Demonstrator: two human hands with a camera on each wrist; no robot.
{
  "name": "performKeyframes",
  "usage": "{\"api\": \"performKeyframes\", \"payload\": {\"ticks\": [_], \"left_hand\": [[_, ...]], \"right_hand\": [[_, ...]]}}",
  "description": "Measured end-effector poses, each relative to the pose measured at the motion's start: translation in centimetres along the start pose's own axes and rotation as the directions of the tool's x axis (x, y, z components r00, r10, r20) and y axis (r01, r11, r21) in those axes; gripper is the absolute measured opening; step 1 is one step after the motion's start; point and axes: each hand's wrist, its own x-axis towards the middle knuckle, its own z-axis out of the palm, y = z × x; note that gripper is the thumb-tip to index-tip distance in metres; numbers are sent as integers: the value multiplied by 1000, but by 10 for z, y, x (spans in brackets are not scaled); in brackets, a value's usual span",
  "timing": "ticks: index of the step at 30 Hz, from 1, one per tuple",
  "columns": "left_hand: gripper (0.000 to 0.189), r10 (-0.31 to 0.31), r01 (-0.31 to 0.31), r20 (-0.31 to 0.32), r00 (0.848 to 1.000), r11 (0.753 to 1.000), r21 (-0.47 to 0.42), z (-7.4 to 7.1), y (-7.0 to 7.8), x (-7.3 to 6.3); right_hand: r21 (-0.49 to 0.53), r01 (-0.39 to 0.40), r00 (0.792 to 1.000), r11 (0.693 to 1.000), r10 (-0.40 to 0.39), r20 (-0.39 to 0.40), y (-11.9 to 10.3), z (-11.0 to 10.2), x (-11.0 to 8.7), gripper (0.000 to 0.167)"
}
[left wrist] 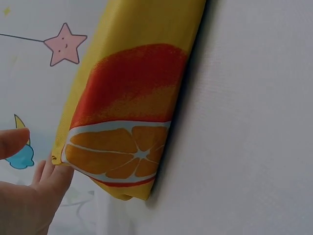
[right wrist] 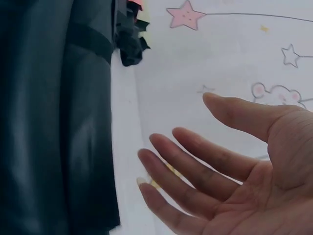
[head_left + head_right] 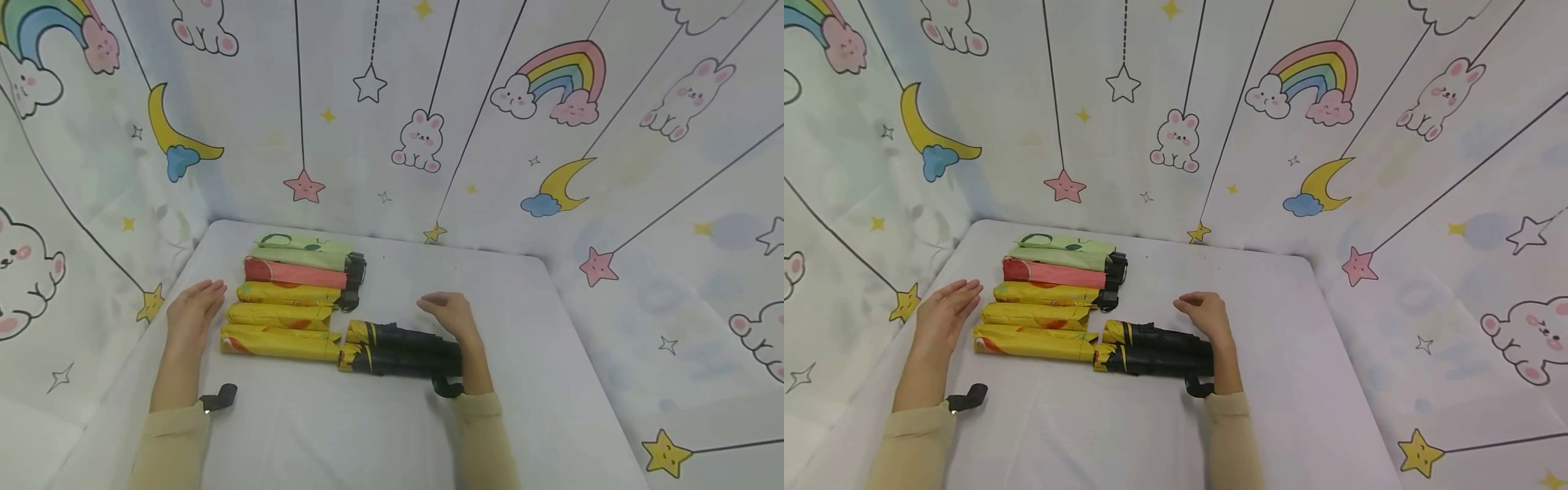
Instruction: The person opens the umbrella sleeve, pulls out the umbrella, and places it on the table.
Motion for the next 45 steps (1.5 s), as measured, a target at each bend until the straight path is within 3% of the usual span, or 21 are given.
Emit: {"api": "performKeyframes", "payload": {"ticks": [11, 26, 38, 45], "left_hand": [[71, -7, 13, -82, 997, 997, 77, 12, 2, 14], [71, -36, 40, -26, 999, 982, 186, 30, 5, 23], [70, -39, 47, -37, 999, 967, 250, 32, -4, 36], [69, -44, 50, -26, 999, 944, 325, 32, -9, 41]], "right_hand": [[27, -41, 998, 999, 40, 55, -19, 27, 26, 36], [56, -28, 990, 998, 20, 139, -36, 54, 48, 36], [5, -100, 959, 995, 95, 266, -51, 78, 69, 42], [-11, -125, 945, 992, 122, 304, -57, 86, 74, 40]]}}
